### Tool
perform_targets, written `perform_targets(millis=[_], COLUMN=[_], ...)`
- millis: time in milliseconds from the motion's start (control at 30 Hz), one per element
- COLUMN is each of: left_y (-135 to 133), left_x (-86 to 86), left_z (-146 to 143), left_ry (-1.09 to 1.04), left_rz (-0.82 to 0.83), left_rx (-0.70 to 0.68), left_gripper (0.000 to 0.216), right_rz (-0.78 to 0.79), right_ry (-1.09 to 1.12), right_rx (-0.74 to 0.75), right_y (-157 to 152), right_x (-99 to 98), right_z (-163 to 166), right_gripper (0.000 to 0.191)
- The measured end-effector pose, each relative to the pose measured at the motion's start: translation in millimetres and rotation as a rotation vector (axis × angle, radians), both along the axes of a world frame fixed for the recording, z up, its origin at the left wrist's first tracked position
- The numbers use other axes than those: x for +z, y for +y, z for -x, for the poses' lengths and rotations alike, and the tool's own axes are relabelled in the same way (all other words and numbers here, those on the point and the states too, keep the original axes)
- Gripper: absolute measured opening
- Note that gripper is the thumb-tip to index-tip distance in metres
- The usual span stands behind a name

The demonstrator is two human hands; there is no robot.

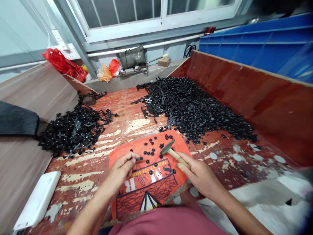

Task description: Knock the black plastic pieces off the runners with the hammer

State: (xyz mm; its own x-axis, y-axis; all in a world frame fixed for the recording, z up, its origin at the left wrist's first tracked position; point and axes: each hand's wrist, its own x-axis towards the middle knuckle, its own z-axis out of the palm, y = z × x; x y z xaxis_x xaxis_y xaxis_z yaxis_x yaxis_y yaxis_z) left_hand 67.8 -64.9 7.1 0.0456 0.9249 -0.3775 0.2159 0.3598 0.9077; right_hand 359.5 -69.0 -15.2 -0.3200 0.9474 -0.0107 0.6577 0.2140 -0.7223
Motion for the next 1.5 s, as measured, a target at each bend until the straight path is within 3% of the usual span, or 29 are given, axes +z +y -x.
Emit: perform_targets(millis=[133,333,667,833,1133,1300,1500], left_y=[7,11,10,10,13,13,12], left_x=[-14.6,-29.0,-21.5,-22.9,-20.2,-23.1,-25.0], left_z=[-1,-6,-19,-16,-18,-15,-17], left_ry=[0.186,0.318,0.616,0.562,0.430,0.134,0.174], left_rz=[-0.137,-0.190,-0.205,-0.176,-0.101,0.028,-0.034], left_rx=[-0.050,-0.060,-0.191,-0.188,-0.160,-0.063,-0.093], left_gripper=[0.027,0.019,0.021,0.022,0.023,0.027,0.024], right_rz=[0.006,-0.024,-0.021,-0.054,-0.119,-0.124,-0.086], right_ry=[-0.028,-0.055,-0.088,-0.126,-0.115,-0.167,-0.214], right_rx=[-0.031,0.006,0.002,0.016,0.139,0.094,0.051], right_y=[0,-1,-2,-3,-4,-1,-4], right_x=[1.5,4.7,4.7,7.5,31.1,28.3,20.2], right_z=[0,1,2,4,26,24,17], right_gripper=[0.046,0.051,0.050,0.047,0.048,0.045,0.045])
